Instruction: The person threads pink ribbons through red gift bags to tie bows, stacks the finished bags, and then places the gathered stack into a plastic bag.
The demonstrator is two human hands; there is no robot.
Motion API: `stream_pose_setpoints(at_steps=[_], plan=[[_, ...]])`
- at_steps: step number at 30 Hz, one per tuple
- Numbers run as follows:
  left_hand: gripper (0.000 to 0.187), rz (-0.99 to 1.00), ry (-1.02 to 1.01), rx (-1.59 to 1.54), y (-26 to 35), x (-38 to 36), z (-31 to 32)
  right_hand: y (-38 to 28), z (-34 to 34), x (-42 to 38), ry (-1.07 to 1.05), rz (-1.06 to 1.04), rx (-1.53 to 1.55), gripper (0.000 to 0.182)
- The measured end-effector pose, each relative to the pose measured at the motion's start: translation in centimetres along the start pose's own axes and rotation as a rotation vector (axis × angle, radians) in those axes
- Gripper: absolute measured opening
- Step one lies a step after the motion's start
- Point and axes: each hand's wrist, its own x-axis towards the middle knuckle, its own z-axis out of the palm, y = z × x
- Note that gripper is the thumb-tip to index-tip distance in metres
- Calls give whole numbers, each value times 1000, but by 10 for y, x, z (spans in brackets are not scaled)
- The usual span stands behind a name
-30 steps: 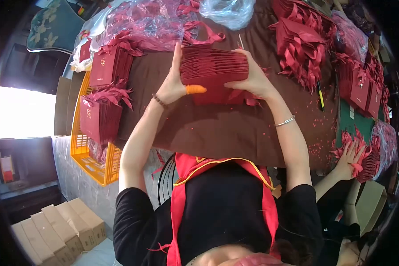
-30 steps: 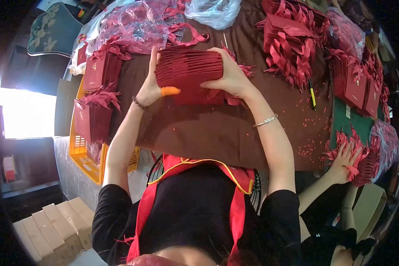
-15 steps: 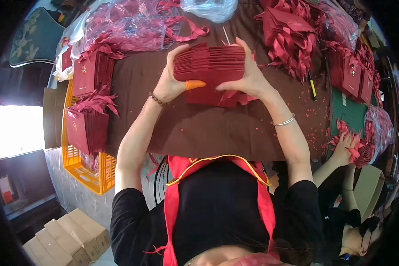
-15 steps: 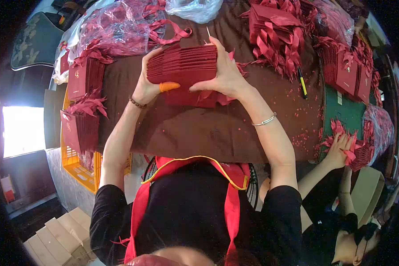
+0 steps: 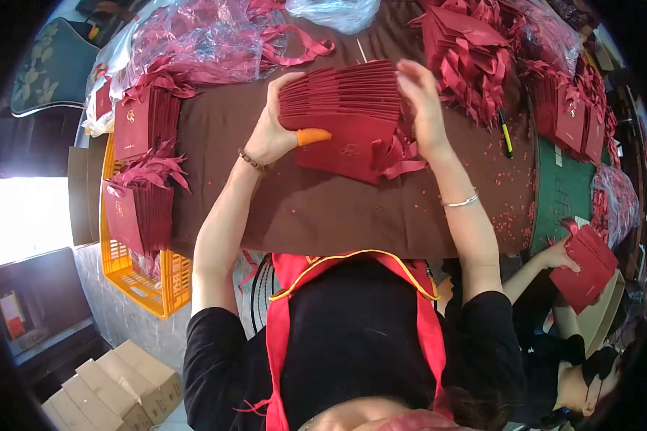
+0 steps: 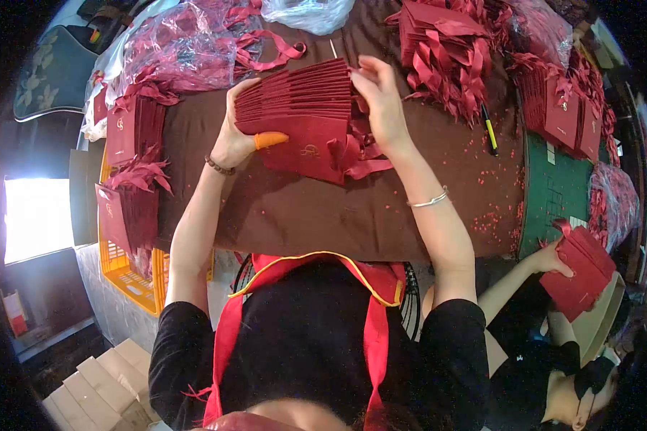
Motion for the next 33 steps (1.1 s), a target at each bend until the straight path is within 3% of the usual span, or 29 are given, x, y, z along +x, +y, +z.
stream_pose_setpoints(at_steps=[1, 3, 4, 8, 10, 21, 27, 30, 31, 33], plan=[[96, 1, -4, -2, 0, 1, 0, -2, 1, -8, 78, -84, -112, 28], [97, 32, -12, -7, 0, 2, -1, -5, -9, -18, 77, -452, -562, 18], [97, 28, -12, -7, 1, 2, -1, -6, -12, -22, 71, -487, -576, 11], [99, 66, -37, 122, 7, 4, -3, -18, -11, -36, -25, -348, -423, 7], [100, 45, -32, 119, 8, 4, -2, -23, -8, -43, -46, -129, -385, 9], [100, 14, -41, 115, 10, 5, -3, -16, -10, -42, -115, -166, -225, 20], [99, 11, -63, 105, 8, 6, -4, -33, -12, -39, -223, -36, -139, 30], [98, 15, -85, 58, 13, 7, 0, -36, -17, -28, -418, 225, -23, 34], [98, 12, -91, 31, 15, 7, 1, -35, -16, -25, -417, 223, -24, 34], [97, 15, -88, 51, 14, 7, 1, -31, -12, -22, -437, 169, -332, 33]])
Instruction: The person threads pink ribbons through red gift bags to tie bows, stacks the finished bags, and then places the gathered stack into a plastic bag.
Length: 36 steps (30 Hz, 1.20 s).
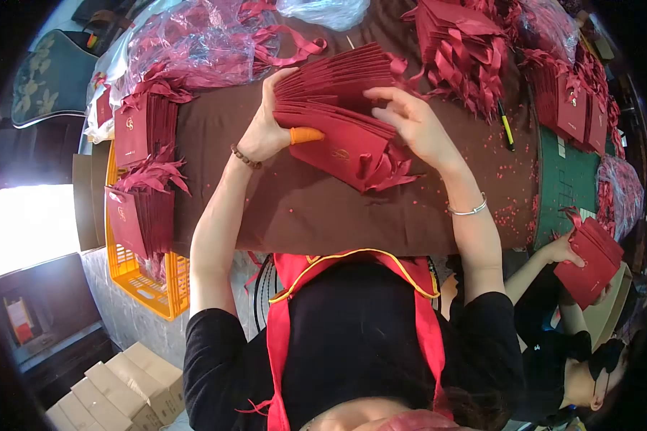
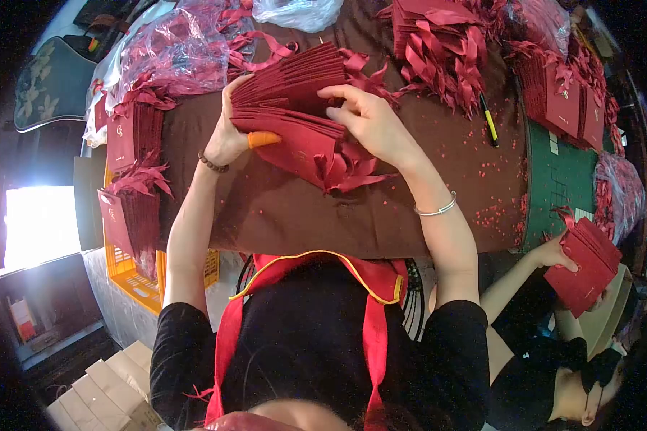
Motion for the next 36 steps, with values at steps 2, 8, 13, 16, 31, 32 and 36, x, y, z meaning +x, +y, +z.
stream_pose_setpoints(at_steps=[2, 8, 13, 16, 31, 32, 36], plan=[[96, -2, 4, 20, -3, -1, -1, 4, -5, 2, -14, 3, -106, 38], [94, 2, 23, 80, -4, 0, 0, 9, -7, 1, -308, -106, -1156, 14], [93, -4, 24, 115, -7, 0, -1, 41, -2, -4, -337, -117, -1280, 14], [93, -29, 29, 99, -6, -1, -1, 39, -1, -12, -284, -136, -1243, 14], [90, -24, 48, 87, -6, -1, 2, 34, -78, -19, 420, -230, -612, 25], [90, -21, 44, 89, -6, 0, 3, 22, -69, -14, 382, -268, -412, 32], [89, -16, 72, 58, -10, -1, 4, -1, -26, 23, 143, -389, 253, 69]])
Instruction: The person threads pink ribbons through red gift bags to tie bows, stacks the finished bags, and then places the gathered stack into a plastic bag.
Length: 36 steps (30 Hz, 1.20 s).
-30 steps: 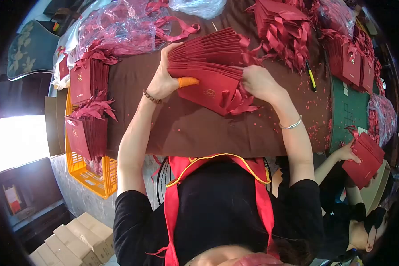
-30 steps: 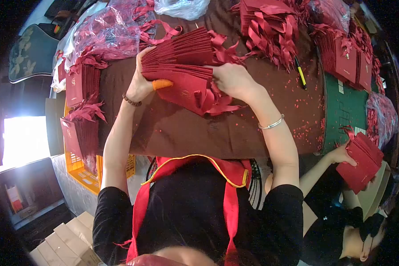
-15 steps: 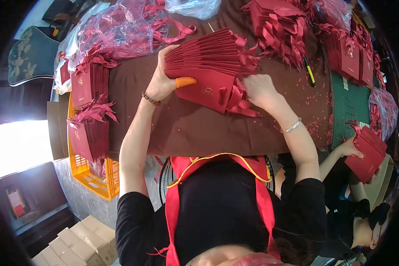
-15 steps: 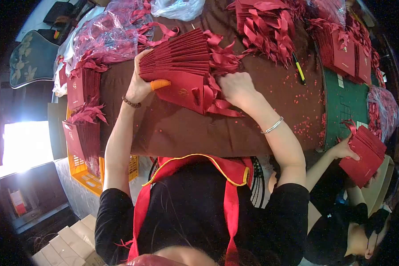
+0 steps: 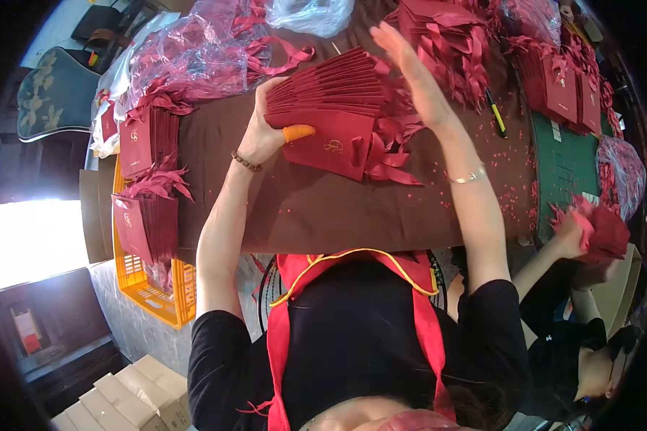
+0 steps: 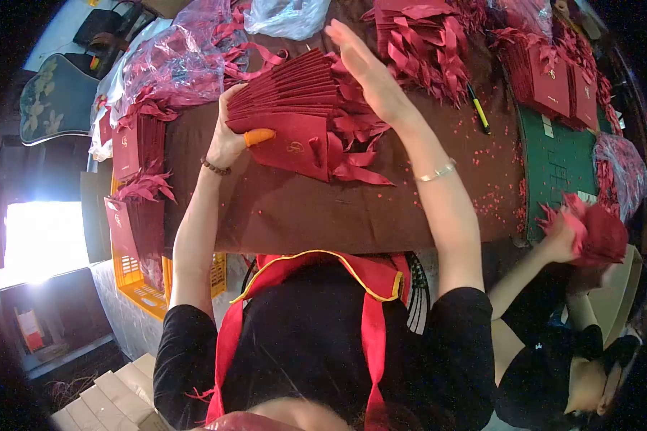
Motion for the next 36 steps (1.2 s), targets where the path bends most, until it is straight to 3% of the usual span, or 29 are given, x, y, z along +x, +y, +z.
stream_pose_setpoints(at_steps=[3, 5, 8, 9, 11, 13, 15, 17, 18, 21, 25, 28, 30, 32, 33, 34, 36], plan=[[90, -11, 42, -83, 6, -7, 8, 36, 23, 12, -82, 205, 256, 64], [92, 42, 119, -151, 0, -11, 12, 36, 43, -3, 8, 205, 373, 62], [87, 114, 285, -139, 2, -20, 36, 38, 53, -18, 119, 79, 363, 52], [87, 108, 283, -142, 5, -23, 39, 45, 56, -20, 189, 23, 497, 44], [79, 105, 339, -31, 13, -26, 45, 61, 44, -25, 205, -110, 151, 44], [72, 72, 393, 115, 14, -22, 41, 62, 38, -21, 151, -61, 11, 45], [71, 34, 455, -3, 5, -17, 34, 44, 39, -18, 8, 169, 419, 45], [70, 78, 448, -23, -5, -20, 29, 20, 33, -27, -159, 218, 428, 58], [70, 114, 449, -54, -6, -21, 30, 5, 36, -33, -225, 87, 127, 78], [73, 79, 402, -85, -6, -27, 30, 15, 45, -40, -140, 12, -258, 95], [81, 80, 319, -310, 4, -36, 31, 43, 50, -40, 42, -241, -599, 76], [86, 275, 298, -376, 15, -35, 27, 26, 44, -18, 10, -422, -674, 73], [81, 186, 487, -463, 17, -22, 25, 9, 51, 0, -33, -462, -742, 73], [80, 153, 454, -476, -9, -11, 24, 32, 46, 6, -73, -293, -662, 73], [82, 136, 406, -217, -23, -12, 23, 48, 41, 3, -90, -165, -568, 73], [85, 120, 344, -176, -20, -14, 22, 49, 40, 2, -80, -110, -544, 74], [88, 179, 309, -228, -23, -15, 17, 45, 40, 0, -101, -252, -625, 78]])
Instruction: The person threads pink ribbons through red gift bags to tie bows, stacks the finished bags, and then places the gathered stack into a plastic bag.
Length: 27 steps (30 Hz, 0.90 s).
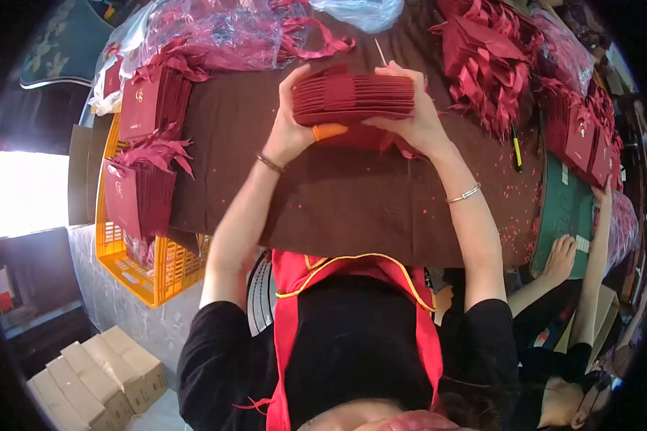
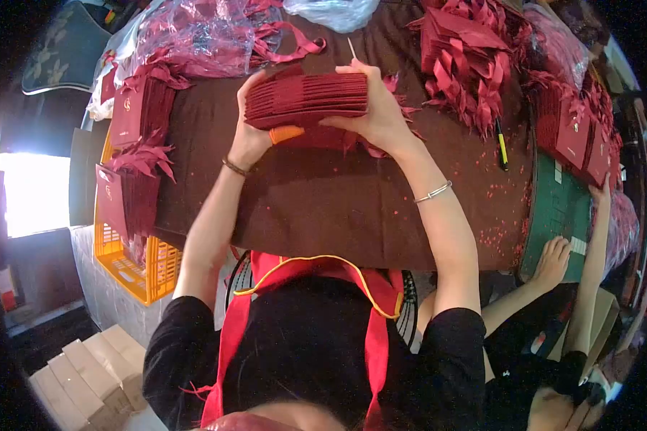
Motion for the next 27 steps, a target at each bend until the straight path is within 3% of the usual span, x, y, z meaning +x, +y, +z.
stream_pose_setpoints(at_steps=[2, 3, 4, 8, 10, 11, 12, 17, 19, 22, 23, 24, 27], plan=[[89, -29, -65, 101, -7, -2, -17, 5, 0, -5, -64, 182, 69, 82], [88, -70, -214, 297, -11, -1, -24, 0, -3, 0, -115, 276, 100, 80], [86, -112, -365, 493, -14, 2, -30, 7, 3, -3, -30, 301, 312, 71], [72, -215, -210, 572, -20, 14, -24, 7, -2, 9, -59, 296, 236, 61], [67, -169, -163, 501, -23, 18, -16, 10, -6, 12, -39, 210, 103, 58], [67, -192, -161, 565, -24, 18, -14, 17, -3, 10, -9, 269, 343, 56], [67, -220, -160, 629, -24, 18, -14, 17, -3, 12, -14, 276, 343, 56], [80, -262, -226, 437, -34, 20, -19, 12, -5, 18, -78, 304, 330, 54], [86, -88, -117, 21, -9, 18, -5, 10, -7, 16, -92, 280, 277, 54], [47, -26, 113, -315, 7, 30, 13, 10, -1, 14, 19, 235, 196, 56], [38, -49, 201, -203, -1, 31, 17, 14, 1, 12, 14, 247, 175, 57], [30, 116, 343, -100, -15, 31, 25, 17, 2, 11, 18, 245, 204, 56], [28, 5, 391, -349, -3, 34, 38, 18, 3, 6, 49, 225, 227, 54]])
